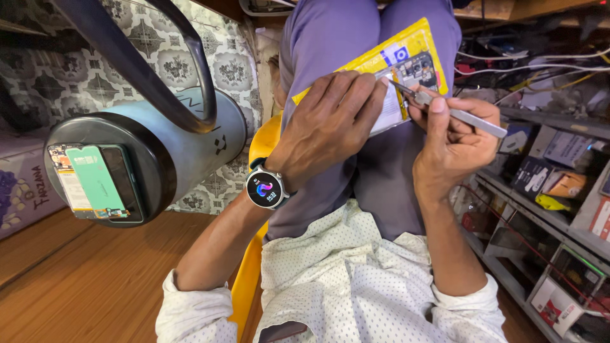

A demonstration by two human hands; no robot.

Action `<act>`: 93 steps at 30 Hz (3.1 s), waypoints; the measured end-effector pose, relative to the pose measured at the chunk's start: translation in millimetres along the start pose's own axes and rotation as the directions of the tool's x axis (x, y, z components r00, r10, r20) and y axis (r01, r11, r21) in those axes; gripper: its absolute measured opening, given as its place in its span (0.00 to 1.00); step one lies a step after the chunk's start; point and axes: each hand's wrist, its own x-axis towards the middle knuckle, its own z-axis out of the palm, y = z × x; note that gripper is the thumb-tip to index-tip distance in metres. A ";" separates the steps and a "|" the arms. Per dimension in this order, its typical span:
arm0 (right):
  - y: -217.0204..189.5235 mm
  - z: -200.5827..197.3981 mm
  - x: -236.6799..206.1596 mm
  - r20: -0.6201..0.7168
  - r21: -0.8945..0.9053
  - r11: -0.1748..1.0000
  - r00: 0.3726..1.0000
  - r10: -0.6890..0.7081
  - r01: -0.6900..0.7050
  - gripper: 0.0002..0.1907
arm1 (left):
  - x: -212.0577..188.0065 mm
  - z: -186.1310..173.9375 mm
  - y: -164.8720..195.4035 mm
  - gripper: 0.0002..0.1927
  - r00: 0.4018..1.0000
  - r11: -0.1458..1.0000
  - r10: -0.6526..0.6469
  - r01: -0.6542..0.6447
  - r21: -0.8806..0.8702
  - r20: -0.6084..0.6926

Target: The person is repairing a smartphone while sitting on a chair. They apply adhesive tape to the back of the phone, insert a battery, and use a cloth to wipe the internal components. They also use a precision knife to adjust parts inside the phone.

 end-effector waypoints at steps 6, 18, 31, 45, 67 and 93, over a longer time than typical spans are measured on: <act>-1.8 1.9 0.1 -0.022 0.005 1.000 1.000 0.013 -0.013 0.11 | 1.9 -0.3 2.6 0.17 1.000 1.000 -0.017 0.017 -0.009 0.023; -1.4 1.2 -1.0 -0.011 0.002 1.000 1.000 -0.008 0.008 0.11 | 1.3 -1.3 3.4 0.18 1.000 1.000 -0.026 0.026 -0.018 0.014; -2.6 2.8 0.0 0.007 -0.018 0.999 0.999 -0.051 0.051 0.12 | -3.7 1.3 2.7 0.21 1.000 1.000 -0.012 0.012 -0.005 0.001; -3.8 4.3 -0.1 0.028 -0.043 0.997 0.998 -0.058 0.059 0.12 | -9.4 5.5 5.4 0.21 0.998 0.998 -0.043 0.044 -0.046 0.038; -3.4 3.2 -0.1 0.067 -0.072 0.995 0.996 -0.064 0.069 0.12 | -11.9 5.0 6.6 0.20 0.998 0.999 -0.048 0.048 -0.017 0.030; -4.0 -1.0 0.9 0.008 -0.020 0.999 1.000 0.028 -0.028 0.11 | 32.1 2.7 -11.3 0.05 0.987 0.981 0.155 -0.158 0.114 0.037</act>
